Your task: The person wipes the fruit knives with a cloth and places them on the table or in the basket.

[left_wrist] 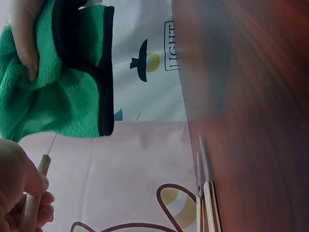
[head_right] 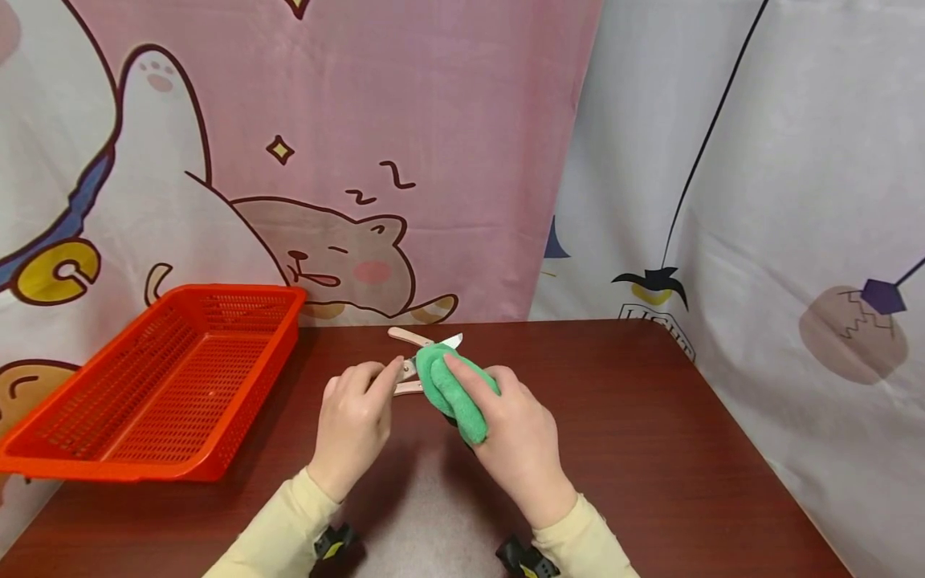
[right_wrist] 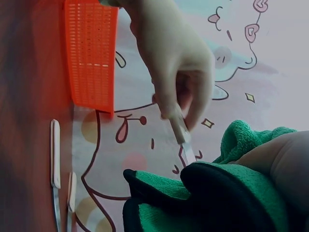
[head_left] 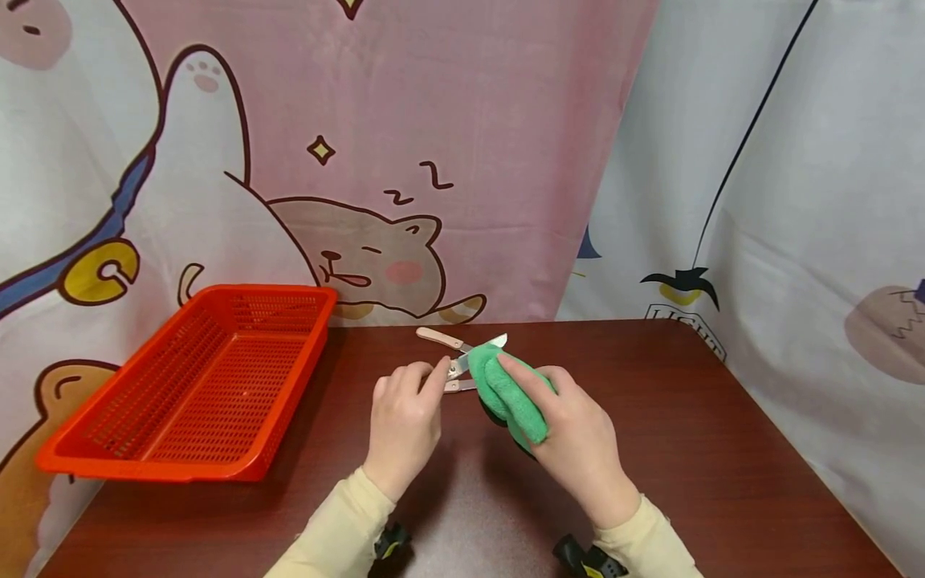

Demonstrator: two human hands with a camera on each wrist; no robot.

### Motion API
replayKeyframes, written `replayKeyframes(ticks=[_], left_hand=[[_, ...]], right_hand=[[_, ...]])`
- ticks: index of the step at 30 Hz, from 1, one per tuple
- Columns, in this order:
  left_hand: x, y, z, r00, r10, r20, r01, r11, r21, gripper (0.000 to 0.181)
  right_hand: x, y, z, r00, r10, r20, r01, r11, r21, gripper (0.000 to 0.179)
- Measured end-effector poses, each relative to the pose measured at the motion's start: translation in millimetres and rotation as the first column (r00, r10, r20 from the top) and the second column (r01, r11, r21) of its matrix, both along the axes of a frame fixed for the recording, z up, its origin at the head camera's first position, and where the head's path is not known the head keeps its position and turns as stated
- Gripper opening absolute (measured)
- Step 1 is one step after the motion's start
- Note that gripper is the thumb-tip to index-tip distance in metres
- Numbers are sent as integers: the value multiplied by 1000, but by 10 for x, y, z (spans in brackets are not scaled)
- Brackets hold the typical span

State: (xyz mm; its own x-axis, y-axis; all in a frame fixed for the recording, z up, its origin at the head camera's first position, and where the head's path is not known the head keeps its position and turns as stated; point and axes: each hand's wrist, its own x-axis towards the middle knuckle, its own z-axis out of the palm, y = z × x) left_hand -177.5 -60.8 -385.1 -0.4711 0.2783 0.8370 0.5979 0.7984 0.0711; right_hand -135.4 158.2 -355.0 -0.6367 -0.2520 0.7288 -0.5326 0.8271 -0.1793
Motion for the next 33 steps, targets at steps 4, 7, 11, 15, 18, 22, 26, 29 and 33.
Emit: replayKeyframes(ticks=[4, 7, 11, 15, 18, 22, 26, 29, 33], left_hand=[[5, 32, -8, 1000, -7, -8, 7, 1000, -5, 39], [12, 50, -21, 1000, -14, -14, 14, 1000, -9, 39], [24, 69, -31, 999, -25, -24, 25, 1000, -10, 38], [35, 87, -31, 998, -41, -36, 41, 999, -7, 37], [39, 95, -32, 998, -53, -41, 53, 999, -2, 36], [38, 98, -40, 997, -61, -46, 61, 998, 1, 36], [36, 97, -52, 997, -62, -52, 62, 998, 2, 37], [34, 94, -61, 997, -63, -54, 63, 998, 0, 37], [29, 86, -67, 997, -61, -45, 61, 998, -5, 38]], right_hand=[[-7, -39, -36, 1000, 11, 0, -11, 1000, 4, 88], [-21, -55, -64, 1000, 13, 2, -13, 1000, 5, 88], [-43, -68, -97, 1000, 9, 13, -9, 1000, 6, 87], [-65, -78, -124, 1000, 0, 23, 0, 1000, 8, 85], [-78, -81, -147, 1000, -6, 22, 6, 1000, 13, 84], [-93, -78, -171, 1000, -9, 20, 9, 1000, 17, 84], [-108, -72, -184, 1000, -11, 21, 11, 1000, 21, 84], [-120, -59, -189, 1000, -15, 26, 14, 1000, 22, 84], [-138, -30, -190, 999, -28, 28, 27, 999, 24, 83]])
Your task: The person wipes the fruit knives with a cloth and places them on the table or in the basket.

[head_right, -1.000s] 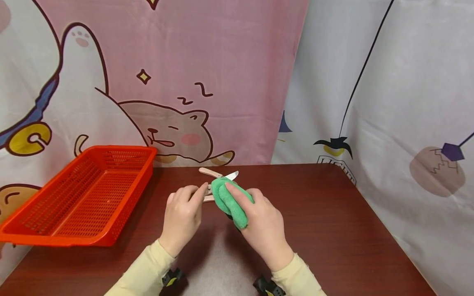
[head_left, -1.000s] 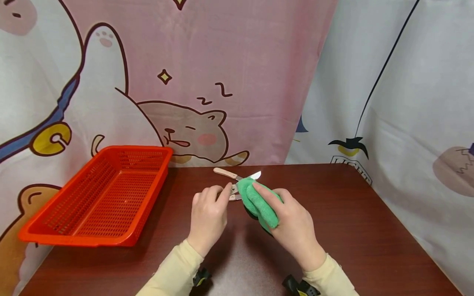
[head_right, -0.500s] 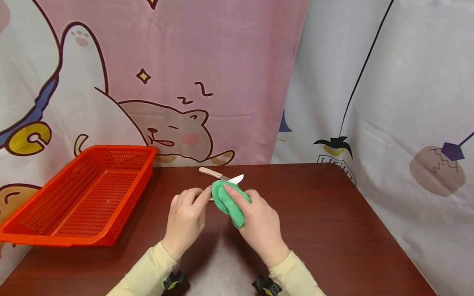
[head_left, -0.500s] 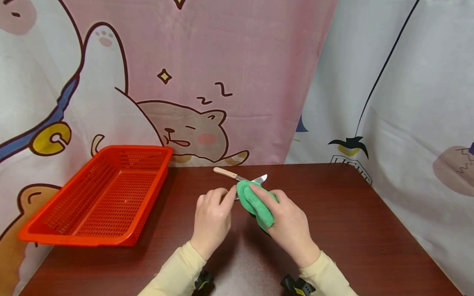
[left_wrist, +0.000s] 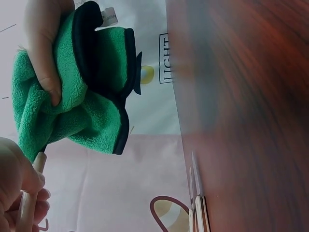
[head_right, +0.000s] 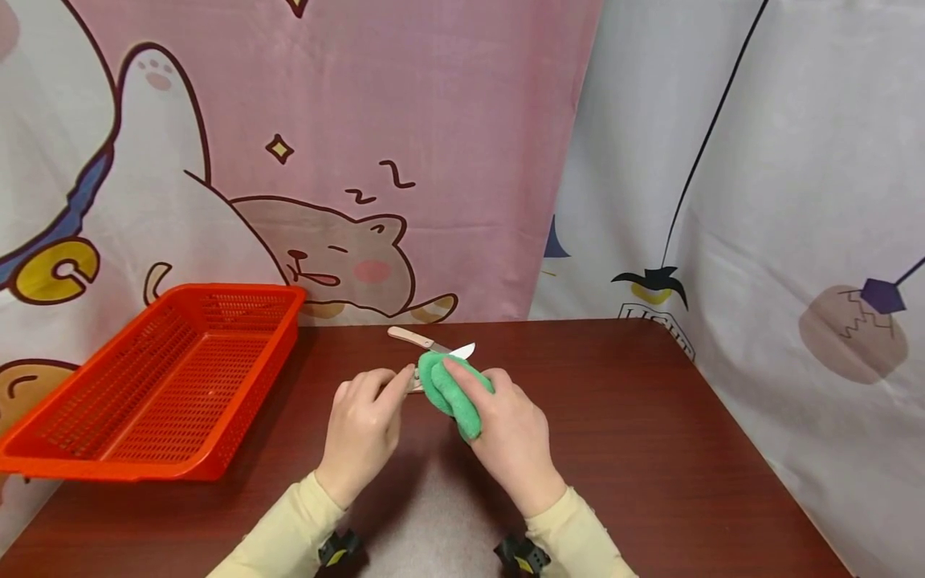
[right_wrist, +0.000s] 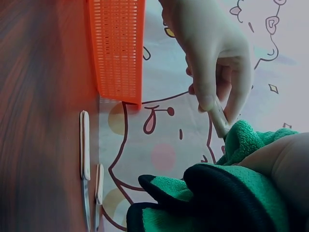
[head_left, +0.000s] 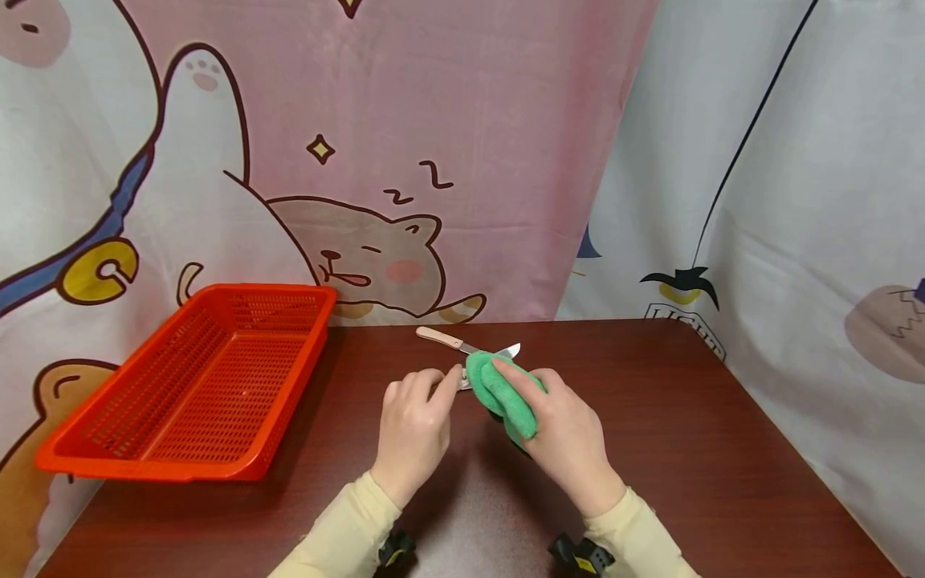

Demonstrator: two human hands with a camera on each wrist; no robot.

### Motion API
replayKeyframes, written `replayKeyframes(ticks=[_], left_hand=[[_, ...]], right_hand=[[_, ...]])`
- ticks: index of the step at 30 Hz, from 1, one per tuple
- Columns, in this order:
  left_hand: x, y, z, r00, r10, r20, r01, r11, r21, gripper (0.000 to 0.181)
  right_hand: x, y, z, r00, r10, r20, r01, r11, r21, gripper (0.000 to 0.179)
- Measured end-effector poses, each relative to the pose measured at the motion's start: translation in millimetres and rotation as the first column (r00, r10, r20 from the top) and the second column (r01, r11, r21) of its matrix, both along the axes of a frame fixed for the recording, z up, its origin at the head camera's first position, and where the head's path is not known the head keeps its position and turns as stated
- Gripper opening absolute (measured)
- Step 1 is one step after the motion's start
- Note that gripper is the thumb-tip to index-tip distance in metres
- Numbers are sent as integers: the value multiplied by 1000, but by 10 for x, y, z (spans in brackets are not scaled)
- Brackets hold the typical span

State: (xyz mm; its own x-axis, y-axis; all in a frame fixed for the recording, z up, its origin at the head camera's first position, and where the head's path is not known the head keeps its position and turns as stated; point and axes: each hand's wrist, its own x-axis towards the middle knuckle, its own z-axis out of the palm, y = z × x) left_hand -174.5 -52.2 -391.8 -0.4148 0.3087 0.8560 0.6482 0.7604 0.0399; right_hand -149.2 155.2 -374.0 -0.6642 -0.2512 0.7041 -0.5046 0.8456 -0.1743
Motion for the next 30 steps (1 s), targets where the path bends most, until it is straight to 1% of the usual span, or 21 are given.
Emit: replayKeyframes(ticks=[10, 18, 25, 30], left_hand=[[11, -39, 14, 1000, -2, 21, 2, 1000, 4, 40], [30, -72, 24, 999, 2, 50, -2, 1000, -1, 42], [31, -85, 31, 999, 1, 44, -1, 1000, 7, 42], [17, -101, 25, 999, -1, 33, 0, 1000, 15, 40]], right_hand=[[-31, 84, 20, 999, -37, 9, 37, 999, -7, 84], [-46, 147, 40, 997, -71, 25, 71, 997, -11, 82], [-61, 215, 66, 995, -90, 44, 91, 996, -20, 83], [-84, 282, 80, 991, -114, 74, 116, 993, -23, 83]])
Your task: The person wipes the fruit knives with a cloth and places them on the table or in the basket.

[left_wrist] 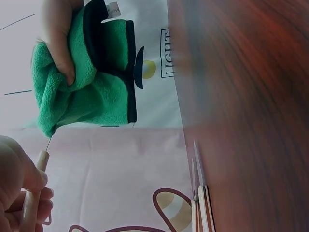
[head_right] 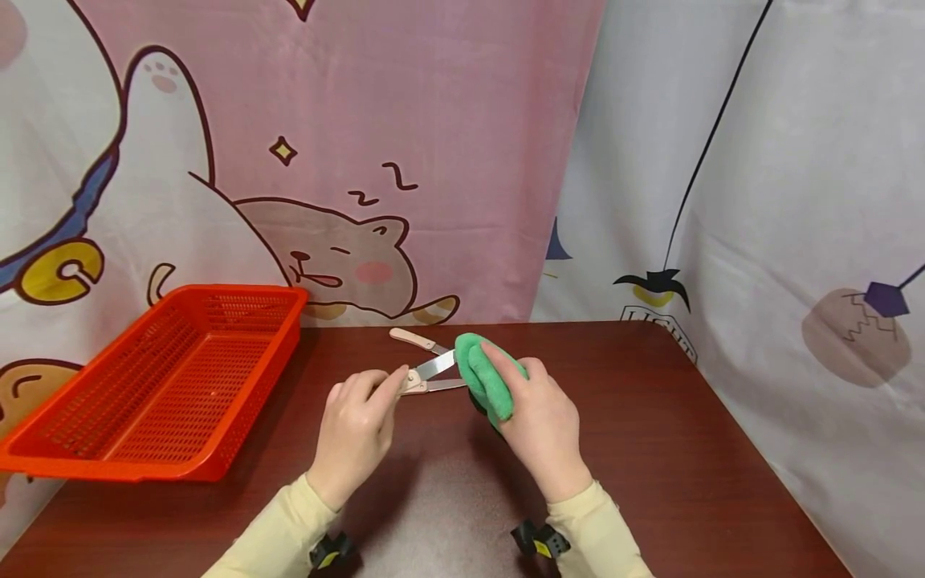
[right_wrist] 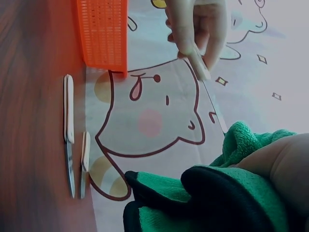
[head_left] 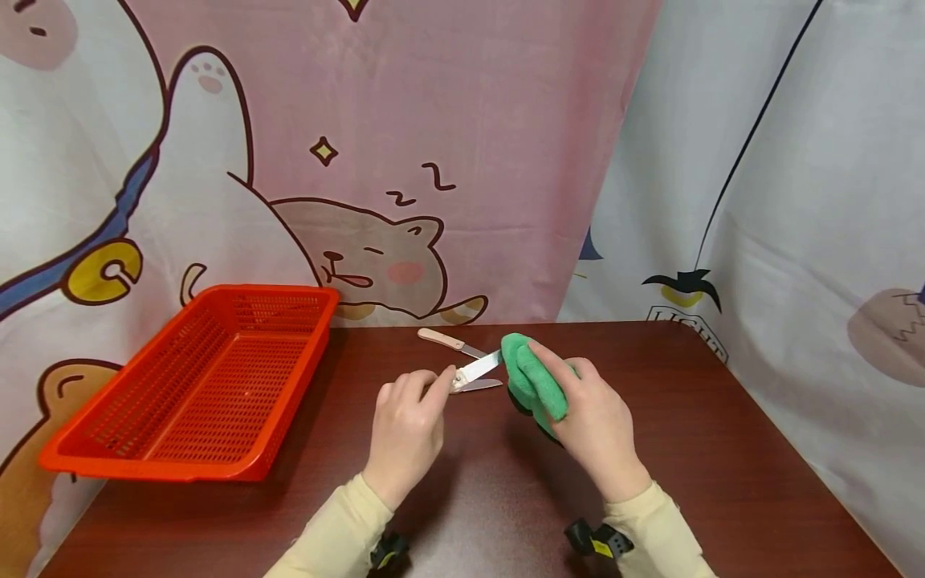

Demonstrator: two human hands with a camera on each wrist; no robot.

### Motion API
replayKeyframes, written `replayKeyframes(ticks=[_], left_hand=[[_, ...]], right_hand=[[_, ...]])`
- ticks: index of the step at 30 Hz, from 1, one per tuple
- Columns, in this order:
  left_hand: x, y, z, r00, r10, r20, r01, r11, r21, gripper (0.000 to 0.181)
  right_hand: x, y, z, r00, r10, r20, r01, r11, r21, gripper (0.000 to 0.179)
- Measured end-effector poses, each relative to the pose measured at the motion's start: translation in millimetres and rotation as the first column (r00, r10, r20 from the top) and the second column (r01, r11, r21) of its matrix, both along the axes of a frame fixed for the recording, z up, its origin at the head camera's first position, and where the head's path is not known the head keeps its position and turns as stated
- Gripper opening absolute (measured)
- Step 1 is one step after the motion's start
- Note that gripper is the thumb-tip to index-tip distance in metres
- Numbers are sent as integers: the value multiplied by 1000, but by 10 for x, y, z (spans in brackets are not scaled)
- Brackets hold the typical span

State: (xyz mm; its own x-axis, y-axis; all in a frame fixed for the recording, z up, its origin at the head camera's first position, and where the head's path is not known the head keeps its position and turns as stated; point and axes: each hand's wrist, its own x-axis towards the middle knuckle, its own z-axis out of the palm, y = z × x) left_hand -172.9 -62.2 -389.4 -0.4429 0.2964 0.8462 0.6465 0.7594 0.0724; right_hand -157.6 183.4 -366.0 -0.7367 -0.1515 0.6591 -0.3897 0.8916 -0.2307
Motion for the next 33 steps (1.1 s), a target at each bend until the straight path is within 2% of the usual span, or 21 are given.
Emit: replayKeyframes(ticks=[6, 15, 25, 33], left_hand=[[-36, -66, 24, 1000, 8, -8, -8, 1000, -3, 34], [-102, -234, 211, 1000, 25, 16, -25, 1000, -9, 30], [-207, -545, 566, 995, 27, 98, -26, 1000, -12, 29], [-307, -953, 856, 980, 74, 186, -71, 997, -22, 24]], right_hand=[[-47, 88, -7, 999, -30, 12, 30, 999, -16, 78], [-61, 146, -11, 998, -42, 52, 43, 999, -18, 79], [-77, 161, -11, 997, -41, 68, 43, 999, -20, 77], [-75, 225, -30, 995, -36, 94, 38, 999, -13, 78]])
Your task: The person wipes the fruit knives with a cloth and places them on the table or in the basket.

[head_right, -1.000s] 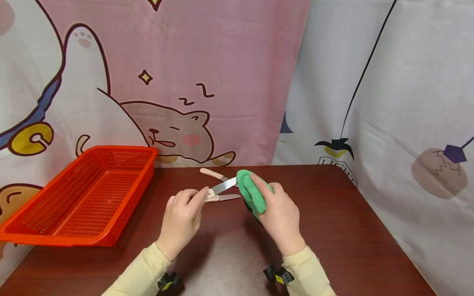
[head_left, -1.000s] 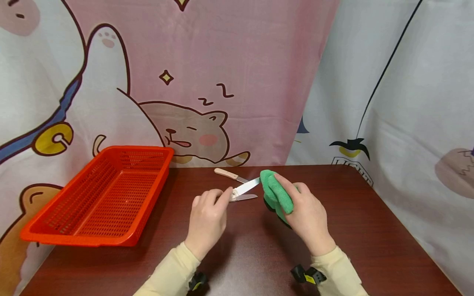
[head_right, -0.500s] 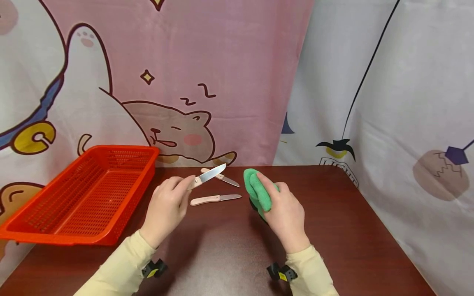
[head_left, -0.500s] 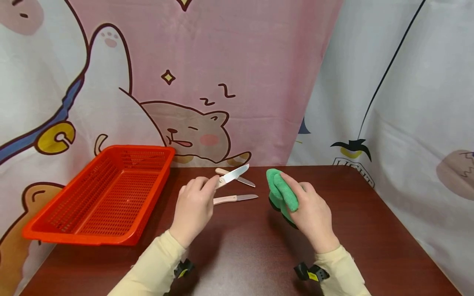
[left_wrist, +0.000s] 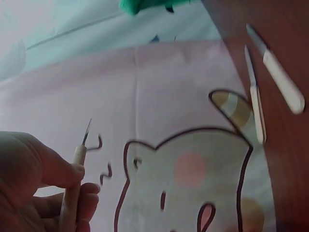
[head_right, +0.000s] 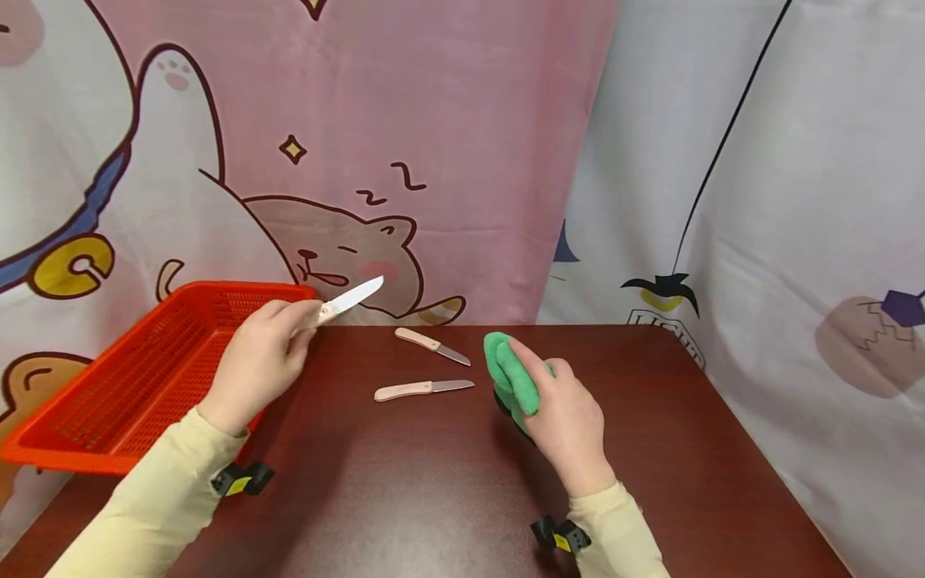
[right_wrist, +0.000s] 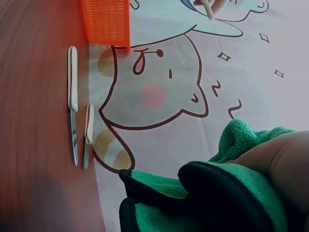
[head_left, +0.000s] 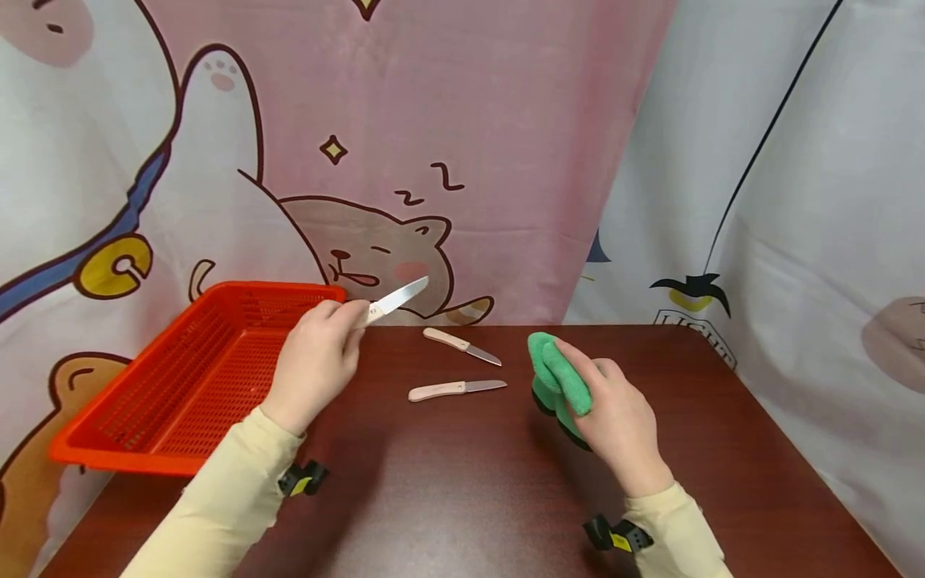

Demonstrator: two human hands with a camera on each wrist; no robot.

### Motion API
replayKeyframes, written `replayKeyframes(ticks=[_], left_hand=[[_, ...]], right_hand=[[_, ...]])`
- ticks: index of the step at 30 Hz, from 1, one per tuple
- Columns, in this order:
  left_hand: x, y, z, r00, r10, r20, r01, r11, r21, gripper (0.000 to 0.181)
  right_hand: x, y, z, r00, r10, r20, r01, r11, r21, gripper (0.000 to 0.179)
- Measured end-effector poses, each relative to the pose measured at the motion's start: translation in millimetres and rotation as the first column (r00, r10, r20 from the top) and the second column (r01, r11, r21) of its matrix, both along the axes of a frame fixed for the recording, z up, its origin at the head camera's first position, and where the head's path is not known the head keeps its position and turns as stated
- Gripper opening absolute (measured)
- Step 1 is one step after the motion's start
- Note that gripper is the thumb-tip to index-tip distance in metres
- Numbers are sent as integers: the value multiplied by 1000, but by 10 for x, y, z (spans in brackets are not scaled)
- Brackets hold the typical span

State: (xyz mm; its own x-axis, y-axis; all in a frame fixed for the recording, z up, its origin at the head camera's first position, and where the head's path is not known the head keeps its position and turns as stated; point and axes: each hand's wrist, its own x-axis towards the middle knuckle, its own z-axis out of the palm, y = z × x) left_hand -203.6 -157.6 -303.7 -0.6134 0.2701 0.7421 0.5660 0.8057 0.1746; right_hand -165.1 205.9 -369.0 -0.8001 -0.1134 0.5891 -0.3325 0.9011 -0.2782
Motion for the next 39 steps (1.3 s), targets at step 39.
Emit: replayKeyframes(ticks=[39], left_hand=[[-654, -2060, -549, 656, 395, 643, -425, 897, -117, 28]], right_hand=[[113, 344, -123, 999, -34, 36, 33, 999, 24, 78]])
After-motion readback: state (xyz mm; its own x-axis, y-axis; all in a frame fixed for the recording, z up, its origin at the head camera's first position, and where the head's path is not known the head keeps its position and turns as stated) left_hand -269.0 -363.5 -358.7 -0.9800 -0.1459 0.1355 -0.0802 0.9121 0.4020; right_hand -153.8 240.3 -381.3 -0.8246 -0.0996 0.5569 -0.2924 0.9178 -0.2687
